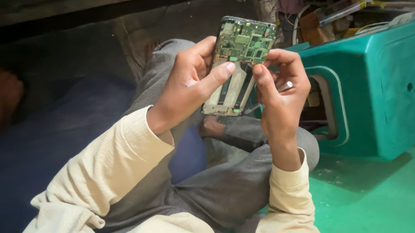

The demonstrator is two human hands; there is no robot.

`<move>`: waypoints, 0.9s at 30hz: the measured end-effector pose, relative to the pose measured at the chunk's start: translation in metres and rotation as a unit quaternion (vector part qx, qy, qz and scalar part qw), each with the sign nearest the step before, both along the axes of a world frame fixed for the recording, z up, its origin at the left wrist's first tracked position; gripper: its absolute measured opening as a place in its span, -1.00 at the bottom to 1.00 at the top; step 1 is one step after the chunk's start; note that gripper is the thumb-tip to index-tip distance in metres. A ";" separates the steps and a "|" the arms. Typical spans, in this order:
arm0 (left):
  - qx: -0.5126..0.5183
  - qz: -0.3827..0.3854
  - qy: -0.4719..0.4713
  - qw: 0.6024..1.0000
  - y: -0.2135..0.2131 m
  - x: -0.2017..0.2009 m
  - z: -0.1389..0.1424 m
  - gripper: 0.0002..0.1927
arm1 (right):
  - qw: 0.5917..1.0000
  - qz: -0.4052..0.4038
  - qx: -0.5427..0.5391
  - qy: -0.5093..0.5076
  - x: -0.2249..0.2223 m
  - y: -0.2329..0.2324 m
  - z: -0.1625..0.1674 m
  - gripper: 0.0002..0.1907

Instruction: The person sits on the floor holding a disassembled smartphone with its motherboard and battery exposed, prying and adjusting internal components by hand and with a small handheld tool, turning the phone over to work on different sides and reaching to a shelf to set down or retrieve parts.

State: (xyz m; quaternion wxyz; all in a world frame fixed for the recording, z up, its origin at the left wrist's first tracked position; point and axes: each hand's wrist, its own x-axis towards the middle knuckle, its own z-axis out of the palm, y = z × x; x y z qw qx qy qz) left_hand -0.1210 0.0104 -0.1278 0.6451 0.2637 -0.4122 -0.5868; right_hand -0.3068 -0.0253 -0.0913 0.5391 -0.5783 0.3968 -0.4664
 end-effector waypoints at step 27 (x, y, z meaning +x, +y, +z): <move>-0.010 0.106 -0.135 0.985 0.010 -0.012 0.012 -0.87 | 0.998 0.018 -0.063 0.000 0.011 -0.004 -0.021 -0.78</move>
